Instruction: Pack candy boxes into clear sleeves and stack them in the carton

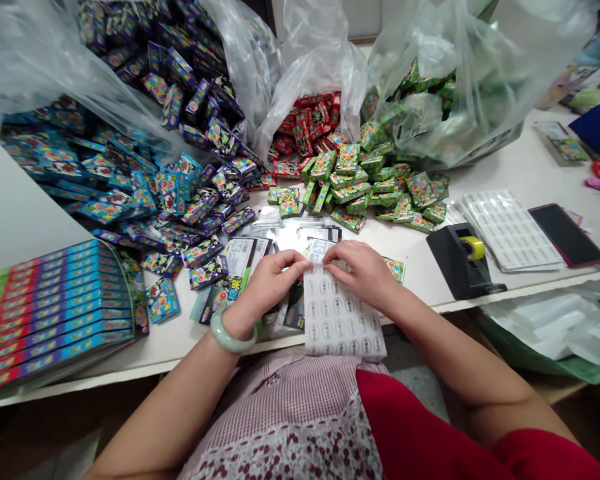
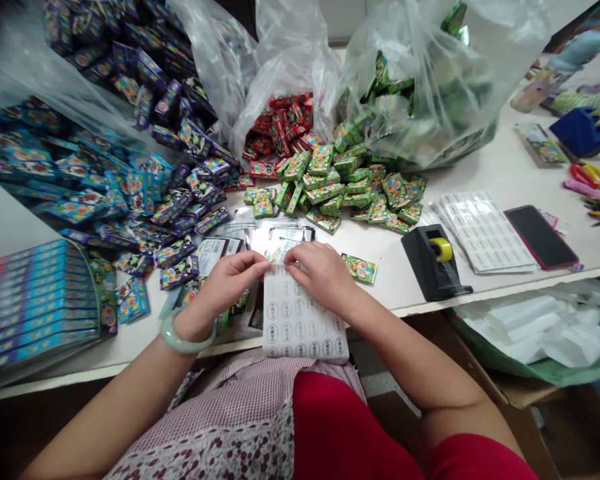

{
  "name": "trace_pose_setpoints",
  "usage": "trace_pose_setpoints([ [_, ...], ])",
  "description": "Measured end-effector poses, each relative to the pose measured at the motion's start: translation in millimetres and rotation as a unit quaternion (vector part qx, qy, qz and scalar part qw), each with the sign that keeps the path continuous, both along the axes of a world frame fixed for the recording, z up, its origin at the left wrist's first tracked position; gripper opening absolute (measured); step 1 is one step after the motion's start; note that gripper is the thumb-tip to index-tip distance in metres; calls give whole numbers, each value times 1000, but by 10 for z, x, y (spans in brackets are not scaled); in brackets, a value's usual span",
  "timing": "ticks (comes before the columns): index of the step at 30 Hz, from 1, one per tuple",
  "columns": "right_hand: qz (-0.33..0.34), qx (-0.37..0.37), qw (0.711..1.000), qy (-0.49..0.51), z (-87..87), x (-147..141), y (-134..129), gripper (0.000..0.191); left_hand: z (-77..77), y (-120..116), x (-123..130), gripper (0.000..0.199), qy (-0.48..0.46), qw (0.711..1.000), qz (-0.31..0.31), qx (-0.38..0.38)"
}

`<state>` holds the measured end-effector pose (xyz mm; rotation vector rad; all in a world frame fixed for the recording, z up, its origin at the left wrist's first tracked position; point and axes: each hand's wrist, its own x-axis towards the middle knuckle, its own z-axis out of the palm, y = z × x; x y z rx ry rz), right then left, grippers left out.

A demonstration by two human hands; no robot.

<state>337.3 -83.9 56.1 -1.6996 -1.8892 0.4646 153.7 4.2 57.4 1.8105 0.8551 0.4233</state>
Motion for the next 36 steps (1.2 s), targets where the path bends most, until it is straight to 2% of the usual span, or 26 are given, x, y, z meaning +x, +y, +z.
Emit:
trace_pose_setpoints([
  [4,-11,4,999,40,43,-4,3,8,-15,-13,8,25,-12,1000,-6,6],
  [7,8,1,998,69,89,-19,36,9,-7,-26,23,26,-14,1000,-19,16],
  [10,25,-9,997,71,115,-32,77,2,15,-38,26,25,-17,999,-29,16],
  [16,21,-3,999,47,69,-45,65,3,16,-53,17,17,-8,999,-42,6],
  [21,15,43,999,-23,-18,-69,19,7,-25,-43,60,20,-4,999,-12,-48],
  [26,11,54,998,-15,-28,-78,-3,11,-53,-23,110,18,-41,994,6,-101],
  [28,-3,66,998,9,-17,35,-62,22,-55,2,114,16,-40,994,7,-105],
  [31,-67,59,996,26,-72,405,-244,29,-54,70,105,16,-30,992,23,-121],
  [33,-98,7,995,-10,-177,701,-406,27,-59,128,107,18,-26,989,34,-141],
  [36,-103,-100,985,-91,-388,996,-617,39,-80,209,156,22,-27,985,35,-168],
])
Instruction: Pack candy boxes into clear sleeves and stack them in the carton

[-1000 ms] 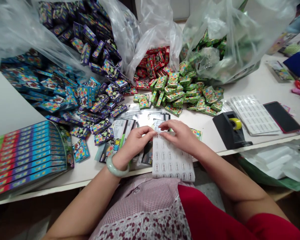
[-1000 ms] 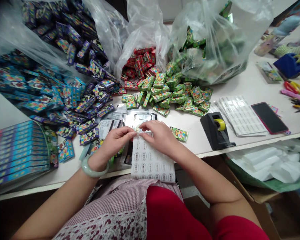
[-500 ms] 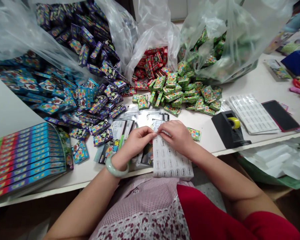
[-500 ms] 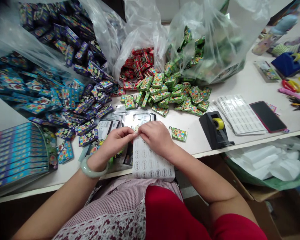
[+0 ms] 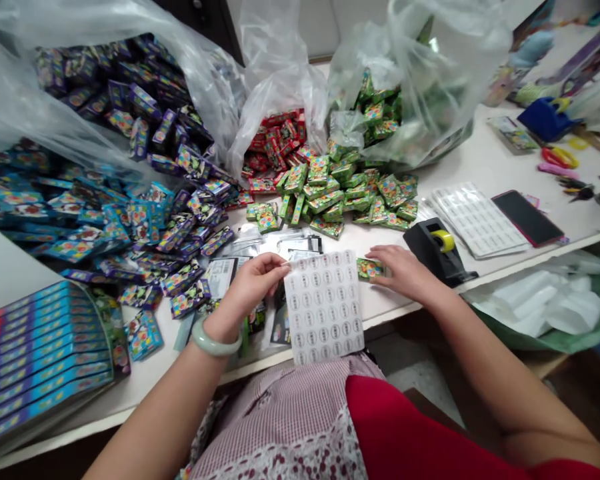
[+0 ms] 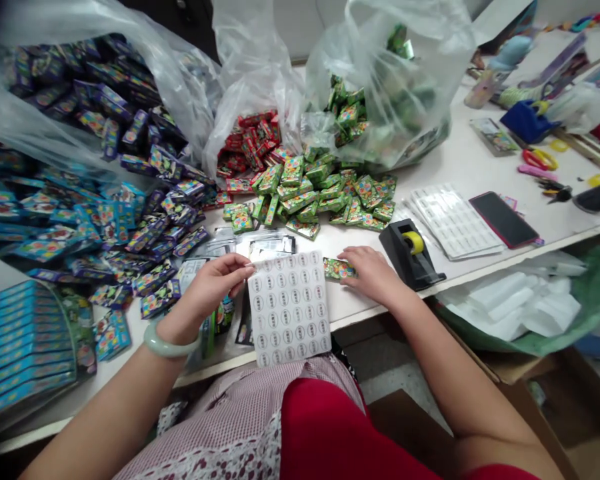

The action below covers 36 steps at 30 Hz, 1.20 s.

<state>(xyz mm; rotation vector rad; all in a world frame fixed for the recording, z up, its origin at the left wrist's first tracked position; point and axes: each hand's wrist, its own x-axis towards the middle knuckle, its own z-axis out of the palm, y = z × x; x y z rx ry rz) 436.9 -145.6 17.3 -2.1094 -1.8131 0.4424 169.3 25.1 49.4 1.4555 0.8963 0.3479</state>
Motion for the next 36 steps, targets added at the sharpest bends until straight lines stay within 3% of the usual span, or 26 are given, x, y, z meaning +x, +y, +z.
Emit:
trace_pose_setpoints([
  [4,-35,-25,999,-11,-157,64,-116,38,-22,75,152,26,-11,1000,-22,-15],
  [6,-99,30,994,-21,-101,70,-156,35,-20,96,252,26,-1,999,-41,-15],
  [9,-183,165,969,-11,133,103,-269,35,-10,98,440,24,20,998,-66,-4],
  [10,-172,197,965,8,222,109,-312,36,-9,89,514,24,23,997,-72,0],
  [12,-87,210,972,55,359,98,-376,37,-17,60,677,22,22,996,-83,8],
  [14,21,169,982,80,397,63,-388,36,-45,22,841,19,23,995,-96,17],
  [16,75,117,988,69,334,28,-350,35,-95,-13,983,15,27,993,-111,30],
  [21,70,7,997,10,54,0,-224,36,-228,-42,1175,6,52,985,-133,98],
  [24,56,-34,998,-5,-21,-14,-200,34,-170,-31,1150,13,50,980,-126,146],
  [27,52,-50,997,-6,-43,-10,-214,34,-4,30,918,27,40,977,-109,179],
  [29,54,-49,997,-2,-37,8,-237,36,92,127,590,31,31,978,-75,195],
  [32,47,10,999,12,35,13,-232,34,137,296,-146,38,29,973,59,222],
  [34,49,65,996,35,138,-51,-130,29,110,328,-697,39,69,950,173,252],
  [36,86,90,990,71,275,-225,87,24,54,246,-1159,38,135,922,228,284],
])
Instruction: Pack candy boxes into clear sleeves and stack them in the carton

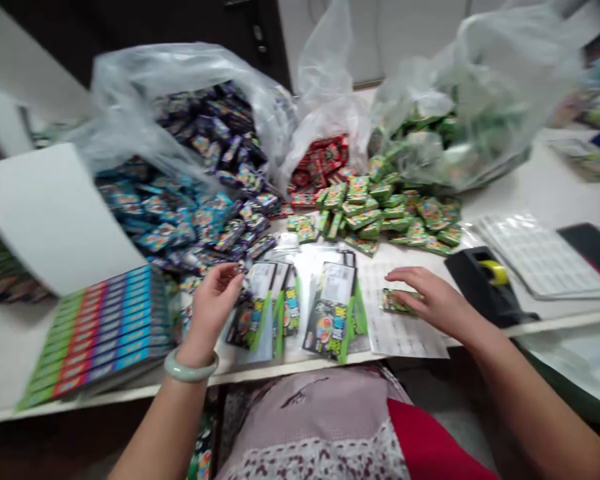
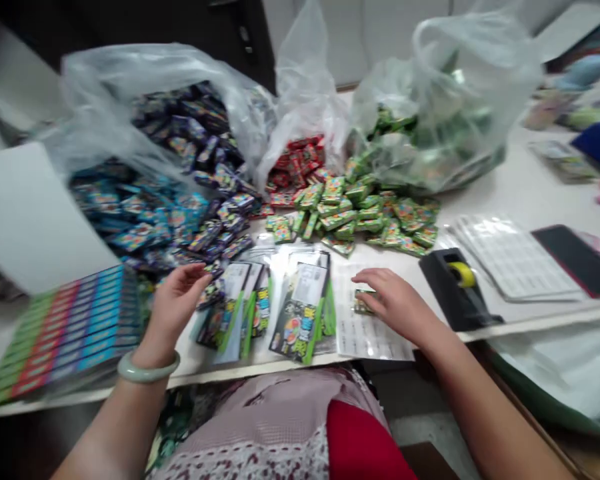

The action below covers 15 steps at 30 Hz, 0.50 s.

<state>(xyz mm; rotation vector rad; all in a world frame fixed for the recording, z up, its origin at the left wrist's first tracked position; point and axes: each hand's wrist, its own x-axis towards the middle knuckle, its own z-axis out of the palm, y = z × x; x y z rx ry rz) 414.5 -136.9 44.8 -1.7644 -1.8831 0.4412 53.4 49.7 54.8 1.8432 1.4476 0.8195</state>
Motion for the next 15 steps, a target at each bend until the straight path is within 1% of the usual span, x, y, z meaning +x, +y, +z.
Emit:
trace_pose_setpoints([
  [1,36,4,999,18,74,-141,148,22,-39,-77,-165,37,40,999,5,8],
  [3,122,4,992,44,206,-530,502,19,-137,-269,-348,42,125,991,-34,20],
  [5,196,0,980,30,270,-1006,899,20,-254,-458,-376,52,197,977,-71,38],
  [6,212,-7,977,0,267,-1245,1099,22,-314,-537,-361,54,222,971,-77,46],
  [7,219,-11,975,-38,240,-1468,1292,24,-373,-599,-342,56,239,967,-77,48],
  [9,190,-37,972,-136,140,-1837,1624,30,-475,-669,-321,58,254,964,-69,34],
  [10,179,-47,970,-160,81,-1977,1750,35,-516,-679,-325,61,257,964,-65,20],
  [12,165,-66,964,-198,-19,-2180,1906,44,-567,-665,-360,74,261,963,-56,-16],
  [14,162,-78,959,-219,-67,-2304,1956,48,-578,-631,-407,87,267,962,-44,-50],
  [15,161,-84,956,-229,-70,-2345,1956,48,-573,-613,-428,90,267,961,-42,-59],
])
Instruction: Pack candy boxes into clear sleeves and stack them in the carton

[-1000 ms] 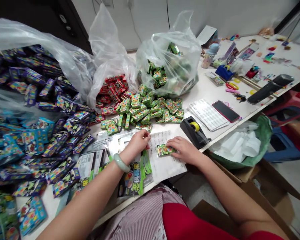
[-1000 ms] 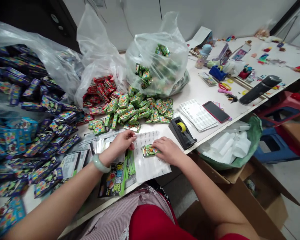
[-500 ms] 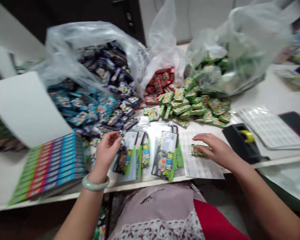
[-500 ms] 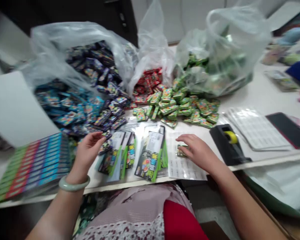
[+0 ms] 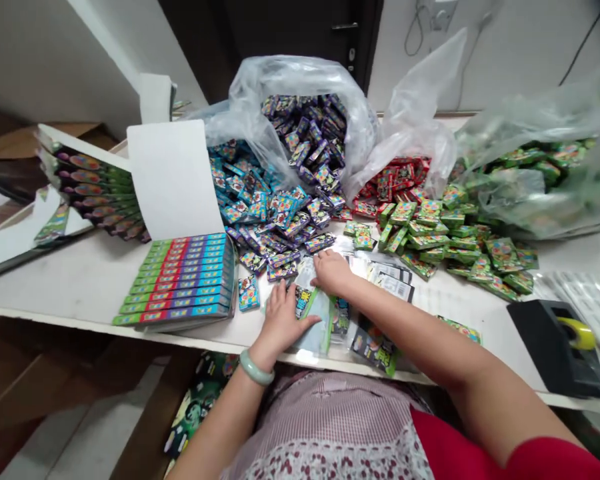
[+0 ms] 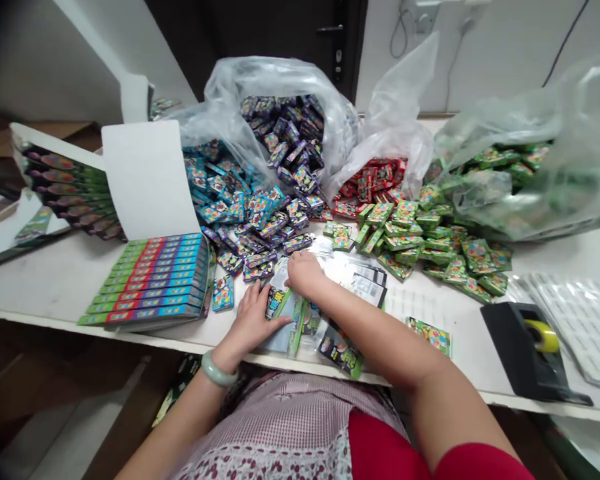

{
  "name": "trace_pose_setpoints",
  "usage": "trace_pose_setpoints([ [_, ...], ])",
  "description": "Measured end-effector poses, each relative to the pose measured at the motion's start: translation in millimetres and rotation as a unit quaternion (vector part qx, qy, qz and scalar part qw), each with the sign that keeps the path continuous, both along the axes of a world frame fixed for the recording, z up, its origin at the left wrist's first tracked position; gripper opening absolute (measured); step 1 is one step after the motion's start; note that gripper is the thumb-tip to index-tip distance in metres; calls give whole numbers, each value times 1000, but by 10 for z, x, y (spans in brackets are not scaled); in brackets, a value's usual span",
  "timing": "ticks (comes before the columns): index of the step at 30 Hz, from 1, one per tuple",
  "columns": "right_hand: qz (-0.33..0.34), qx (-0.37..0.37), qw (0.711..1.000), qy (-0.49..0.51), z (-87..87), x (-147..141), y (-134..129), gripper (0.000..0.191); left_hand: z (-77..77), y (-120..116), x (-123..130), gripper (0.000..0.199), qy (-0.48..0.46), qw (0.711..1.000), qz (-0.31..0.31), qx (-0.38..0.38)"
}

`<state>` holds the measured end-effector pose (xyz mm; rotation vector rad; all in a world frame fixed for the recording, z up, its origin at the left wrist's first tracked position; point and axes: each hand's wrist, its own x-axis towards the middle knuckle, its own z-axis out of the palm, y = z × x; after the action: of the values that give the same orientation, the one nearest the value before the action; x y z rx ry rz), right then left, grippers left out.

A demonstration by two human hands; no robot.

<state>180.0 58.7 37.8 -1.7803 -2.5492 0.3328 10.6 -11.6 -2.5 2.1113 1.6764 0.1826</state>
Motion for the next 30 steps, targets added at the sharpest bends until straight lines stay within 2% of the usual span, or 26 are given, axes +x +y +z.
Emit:
trace_pose_setpoints([
  [4,-5,-26,999,-32,77,-40,-37,48,33,49,-69,83,-44,999,-14,-2],
  [9,-6,-63,997,-43,142,136,-109,55,21,52,-145,77,-172,983,68,12],
  [13,-11,-64,998,-20,101,231,-168,56,-22,3,-67,77,-233,970,71,-5],
  [16,-36,-53,998,1,68,189,-178,52,-91,9,14,72,-283,954,100,-23],
  [20,-51,-50,996,43,46,124,-143,46,-174,118,12,40,-359,923,126,-54],
  [23,-66,-55,992,88,35,147,-91,39,-174,209,-48,24,-396,905,146,-40],
  [26,-87,-67,984,144,54,210,-39,26,-125,259,-97,21,-418,895,156,-26],
  [30,-84,-112,965,224,134,294,23,15,-64,265,-81,27,-434,890,136,-33],
])
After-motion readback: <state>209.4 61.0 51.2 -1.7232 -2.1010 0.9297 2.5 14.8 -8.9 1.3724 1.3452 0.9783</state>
